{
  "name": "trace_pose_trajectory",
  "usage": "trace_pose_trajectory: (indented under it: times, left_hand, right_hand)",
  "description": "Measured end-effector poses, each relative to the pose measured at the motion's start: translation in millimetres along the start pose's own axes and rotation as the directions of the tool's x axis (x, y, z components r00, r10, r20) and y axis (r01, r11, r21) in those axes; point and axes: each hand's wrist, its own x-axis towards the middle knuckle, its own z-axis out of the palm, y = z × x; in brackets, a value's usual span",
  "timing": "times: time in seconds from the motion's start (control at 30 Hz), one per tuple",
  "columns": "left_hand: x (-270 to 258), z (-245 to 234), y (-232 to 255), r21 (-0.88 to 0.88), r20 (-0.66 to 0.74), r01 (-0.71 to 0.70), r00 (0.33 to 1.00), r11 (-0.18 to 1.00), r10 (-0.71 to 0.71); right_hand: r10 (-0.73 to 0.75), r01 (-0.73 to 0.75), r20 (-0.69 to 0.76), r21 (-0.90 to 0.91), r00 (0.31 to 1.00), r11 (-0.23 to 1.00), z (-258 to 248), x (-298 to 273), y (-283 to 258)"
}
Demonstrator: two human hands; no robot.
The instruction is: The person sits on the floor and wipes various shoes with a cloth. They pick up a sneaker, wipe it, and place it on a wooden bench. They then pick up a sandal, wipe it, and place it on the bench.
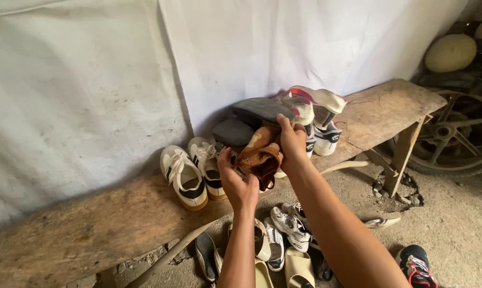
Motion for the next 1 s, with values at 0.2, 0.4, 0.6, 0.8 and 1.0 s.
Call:
trace_pose_trajectory:
  times: [0.2, 0.4, 0.6, 0.8, 1.0]
  left_hand:
    - [3.9, 3.3, -25.8, -0.114, 0.161, 0.137, 0.98, 0.984, -0.118]
    - [10.2, 16.3, -51.5, -0.338, 0.228, 0.208, 0.964, 0.918, -0.134]
    - [30.7, 25.5, -44.4, -0.616, 0.355, 0.518, 0.855, 0.593, -0.377]
    - [29.3, 13.3, -39.6, -0.191, 0.288, 0.314, 0.924, 0.93, -0.253]
    - [17.8, 18.1, -35.0, 0.037, 0.174, 0.176, 0.968, 0.984, -0.179]
  right_hand:
    - [-0.011, 0.014, 0.089, -0.028, 0.996, 1.0, -18.7, 9.2, 15.5]
    - [-0.222, 0.22, -0.042, -0.046, 0.974, 0.974, -5.7, 0.6, 40.6]
    - [0.06, -0.022, 0.142, -0.255, 0.988, 0.967, -13.8, 14.7, 18.5]
    - [0.188, -0.048, 0.249, -0.479, 0.95, 0.877, -74.4, -16.3, 0.9]
    - [0.246, -0.16, 0.147, -0.436, 0.958, 0.885, -118.5, -57.3, -4.1]
